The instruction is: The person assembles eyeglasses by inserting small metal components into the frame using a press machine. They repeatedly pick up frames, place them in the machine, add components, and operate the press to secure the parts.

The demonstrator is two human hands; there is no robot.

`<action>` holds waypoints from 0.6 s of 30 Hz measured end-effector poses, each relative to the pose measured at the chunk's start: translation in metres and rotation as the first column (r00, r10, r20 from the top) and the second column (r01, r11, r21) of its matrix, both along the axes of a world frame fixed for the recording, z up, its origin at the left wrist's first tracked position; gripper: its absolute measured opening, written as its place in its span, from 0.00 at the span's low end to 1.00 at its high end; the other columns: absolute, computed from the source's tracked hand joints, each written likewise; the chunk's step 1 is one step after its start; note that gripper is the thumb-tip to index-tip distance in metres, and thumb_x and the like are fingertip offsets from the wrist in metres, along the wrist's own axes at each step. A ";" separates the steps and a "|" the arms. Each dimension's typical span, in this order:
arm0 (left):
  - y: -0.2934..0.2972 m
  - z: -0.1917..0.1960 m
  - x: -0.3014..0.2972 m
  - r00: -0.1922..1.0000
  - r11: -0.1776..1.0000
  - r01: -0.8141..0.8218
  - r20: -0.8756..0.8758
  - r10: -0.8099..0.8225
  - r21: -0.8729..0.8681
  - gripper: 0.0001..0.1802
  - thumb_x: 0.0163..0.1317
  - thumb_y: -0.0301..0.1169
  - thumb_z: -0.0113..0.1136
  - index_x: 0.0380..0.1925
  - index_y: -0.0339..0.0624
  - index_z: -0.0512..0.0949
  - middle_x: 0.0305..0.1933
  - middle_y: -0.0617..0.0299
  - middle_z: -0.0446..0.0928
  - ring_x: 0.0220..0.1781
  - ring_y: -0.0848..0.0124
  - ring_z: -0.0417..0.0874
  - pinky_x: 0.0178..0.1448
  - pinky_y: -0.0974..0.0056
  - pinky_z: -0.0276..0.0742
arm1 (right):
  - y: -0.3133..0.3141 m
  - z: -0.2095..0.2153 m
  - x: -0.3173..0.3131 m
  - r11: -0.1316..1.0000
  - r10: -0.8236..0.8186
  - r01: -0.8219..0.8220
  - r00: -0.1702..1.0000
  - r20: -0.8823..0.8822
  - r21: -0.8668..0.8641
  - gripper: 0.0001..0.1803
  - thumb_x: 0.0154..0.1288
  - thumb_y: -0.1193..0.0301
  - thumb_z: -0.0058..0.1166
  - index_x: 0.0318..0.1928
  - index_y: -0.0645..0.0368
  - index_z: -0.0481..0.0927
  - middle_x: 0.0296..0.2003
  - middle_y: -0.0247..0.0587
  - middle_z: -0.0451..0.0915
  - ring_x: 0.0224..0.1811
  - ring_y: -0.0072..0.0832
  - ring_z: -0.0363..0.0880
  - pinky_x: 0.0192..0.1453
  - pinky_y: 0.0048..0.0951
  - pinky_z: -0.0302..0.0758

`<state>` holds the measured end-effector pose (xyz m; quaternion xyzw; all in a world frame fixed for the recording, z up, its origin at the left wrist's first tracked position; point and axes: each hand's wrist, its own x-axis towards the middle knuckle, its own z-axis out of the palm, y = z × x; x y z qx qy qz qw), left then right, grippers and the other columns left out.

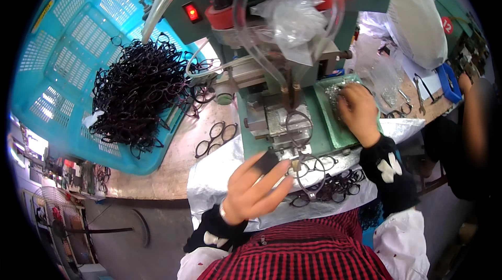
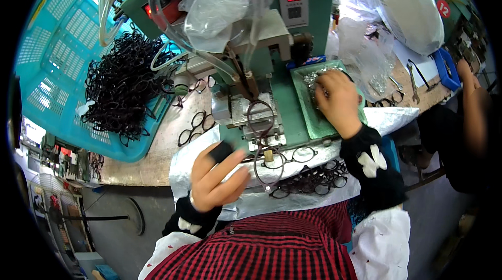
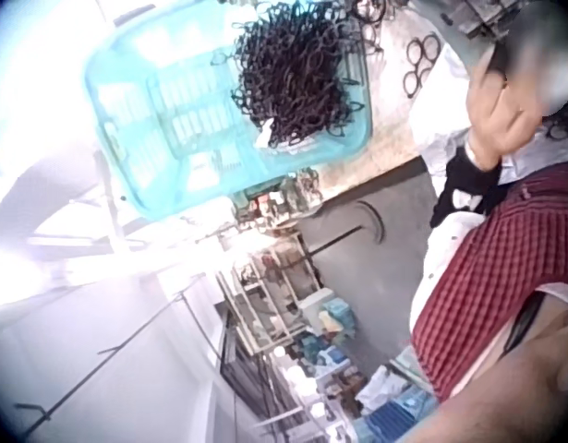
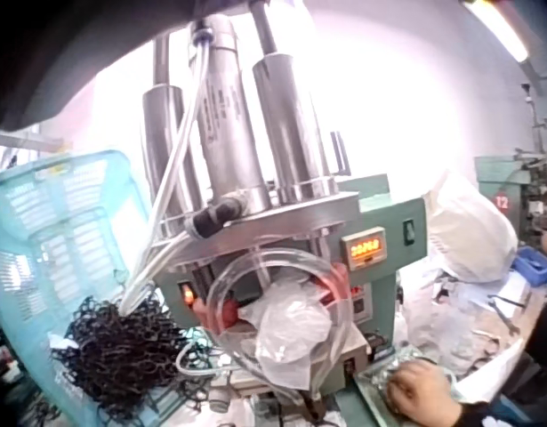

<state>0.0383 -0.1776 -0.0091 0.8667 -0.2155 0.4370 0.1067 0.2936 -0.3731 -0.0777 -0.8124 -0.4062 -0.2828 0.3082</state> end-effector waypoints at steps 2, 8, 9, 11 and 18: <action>0.009 0.005 -0.055 0.944 0.944 -0.329 -0.009 0.329 0.008 0.16 0.47 0.24 0.67 0.39 0.51 0.85 0.44 0.62 0.84 0.43 0.64 0.84 0.59 0.47 0.77 | -0.022 -0.008 -0.015 0.924 0.028 0.122 0.925 -0.380 0.364 0.09 0.64 0.74 0.60 0.44 0.62 0.81 0.38 0.37 0.84 0.43 0.33 0.82 0.48 0.32 0.77; 0.089 0.032 -0.055 0.702 0.677 -0.649 0.071 0.709 -0.349 0.09 0.54 0.17 0.66 0.35 0.40 0.83 0.41 0.58 0.82 0.46 0.59 0.80 0.55 0.58 0.72 | -0.021 -0.037 -0.017 0.480 0.511 0.347 0.636 -0.578 0.806 0.10 0.68 0.76 0.58 0.48 0.63 0.82 0.39 0.33 0.82 0.41 0.21 0.79 0.50 0.22 0.74; 0.100 0.029 -0.046 0.723 0.694 -0.655 0.019 0.691 -0.298 0.09 0.54 0.17 0.66 0.35 0.39 0.82 0.41 0.58 0.82 0.46 0.59 0.80 0.54 0.60 0.72 | -0.009 -0.034 -0.015 0.478 0.507 0.352 0.638 -0.580 0.805 0.10 0.68 0.76 0.58 0.48 0.63 0.82 0.39 0.33 0.82 0.41 0.21 0.79 0.50 0.22 0.73; 0.123 0.006 -0.027 0.771 0.745 -0.636 -0.125 0.625 -0.199 0.10 0.51 0.18 0.68 0.34 0.39 0.82 0.40 0.58 0.81 0.45 0.58 0.79 0.52 0.58 0.72 | 0.022 -0.018 -0.019 0.519 0.526 0.340 0.596 -0.606 0.784 0.10 0.67 0.76 0.59 0.48 0.63 0.83 0.40 0.32 0.82 0.42 0.21 0.79 0.50 0.21 0.73; 0.169 -0.100 0.001 0.596 0.677 -0.702 -0.338 0.728 0.222 0.04 0.42 0.25 0.69 0.20 0.44 0.84 0.32 0.60 0.73 0.41 0.58 0.75 0.43 0.55 0.69 | 0.015 0.003 -0.046 0.811 0.214 0.217 0.755 -0.621 0.543 0.09 0.65 0.77 0.61 0.45 0.64 0.84 0.37 0.33 0.83 0.40 0.18 0.78 0.48 0.20 0.72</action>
